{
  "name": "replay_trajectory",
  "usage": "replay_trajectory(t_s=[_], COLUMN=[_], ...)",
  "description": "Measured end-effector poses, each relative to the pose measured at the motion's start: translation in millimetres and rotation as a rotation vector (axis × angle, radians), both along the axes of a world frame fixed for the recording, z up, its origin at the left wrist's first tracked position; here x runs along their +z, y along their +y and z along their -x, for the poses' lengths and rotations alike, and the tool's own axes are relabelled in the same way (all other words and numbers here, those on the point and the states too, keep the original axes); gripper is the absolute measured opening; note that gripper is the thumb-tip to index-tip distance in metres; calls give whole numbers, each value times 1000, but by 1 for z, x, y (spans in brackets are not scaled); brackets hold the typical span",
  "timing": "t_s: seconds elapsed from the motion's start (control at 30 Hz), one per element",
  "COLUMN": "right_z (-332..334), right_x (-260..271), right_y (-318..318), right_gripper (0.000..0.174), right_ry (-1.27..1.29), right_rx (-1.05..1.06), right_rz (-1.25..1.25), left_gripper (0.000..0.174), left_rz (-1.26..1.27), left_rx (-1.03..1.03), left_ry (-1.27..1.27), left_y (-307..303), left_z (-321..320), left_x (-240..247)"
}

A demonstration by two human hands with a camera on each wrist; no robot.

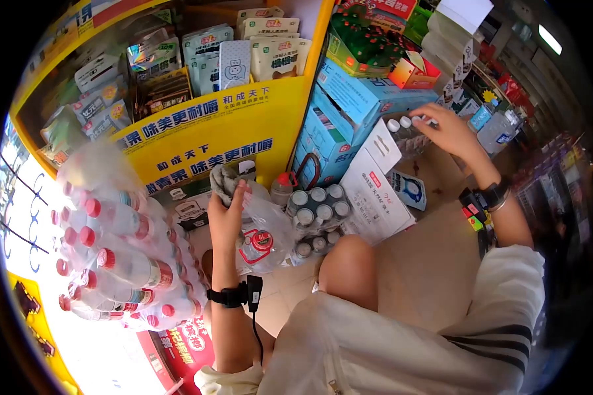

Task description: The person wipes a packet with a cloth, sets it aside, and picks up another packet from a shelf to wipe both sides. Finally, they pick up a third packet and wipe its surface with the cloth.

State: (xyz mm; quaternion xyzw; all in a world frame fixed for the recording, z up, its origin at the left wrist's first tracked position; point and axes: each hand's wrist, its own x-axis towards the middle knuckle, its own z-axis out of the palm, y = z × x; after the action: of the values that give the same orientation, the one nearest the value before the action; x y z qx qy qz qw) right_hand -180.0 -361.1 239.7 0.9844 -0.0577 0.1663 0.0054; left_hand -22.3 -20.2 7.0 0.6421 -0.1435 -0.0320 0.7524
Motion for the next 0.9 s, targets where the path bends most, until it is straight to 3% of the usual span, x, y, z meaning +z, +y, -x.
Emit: replay_trajectory(t_s=[0.1,0.13,0.17,0.27,0.37,0.57,0.8,0.87,0.9], right_z=[42,54,61,87,92,74,49,45,43], right_x=[-56,-87,-98,-153,-179,-204,-222,-231,-232], right_y=[-73,-107,-117,-160,-173,-160,-162,-184,-184], right_gripper=[28,30,37,51,63,73,77,82,93], right_ry=[226,223,406,512,660,752,744,718,732], right_rx=[-134,-20,-173,-107,-211,-55,-17,38,-20], right_rz=[-178,-148,-167,20,-20,-118,-51,-26,-43], left_gripper=[31,32,36,41,46,54,54,54,54], left_rz=[-49,-60,-61,-191,-268,-379,-272,-258,-259], left_rx=[14,34,45,104,123,114,108,121,128], left_ry=[-1,-11,-3,3,52,122,118,110,110], left_y=[3,3,2,1,-1,2,3,5,6], left_z=[0,-1,0,-5,-1,-4,-6,-8,-11], left_x=[-8,-14,-18,-42,-43,-51,-55,-57,-60])
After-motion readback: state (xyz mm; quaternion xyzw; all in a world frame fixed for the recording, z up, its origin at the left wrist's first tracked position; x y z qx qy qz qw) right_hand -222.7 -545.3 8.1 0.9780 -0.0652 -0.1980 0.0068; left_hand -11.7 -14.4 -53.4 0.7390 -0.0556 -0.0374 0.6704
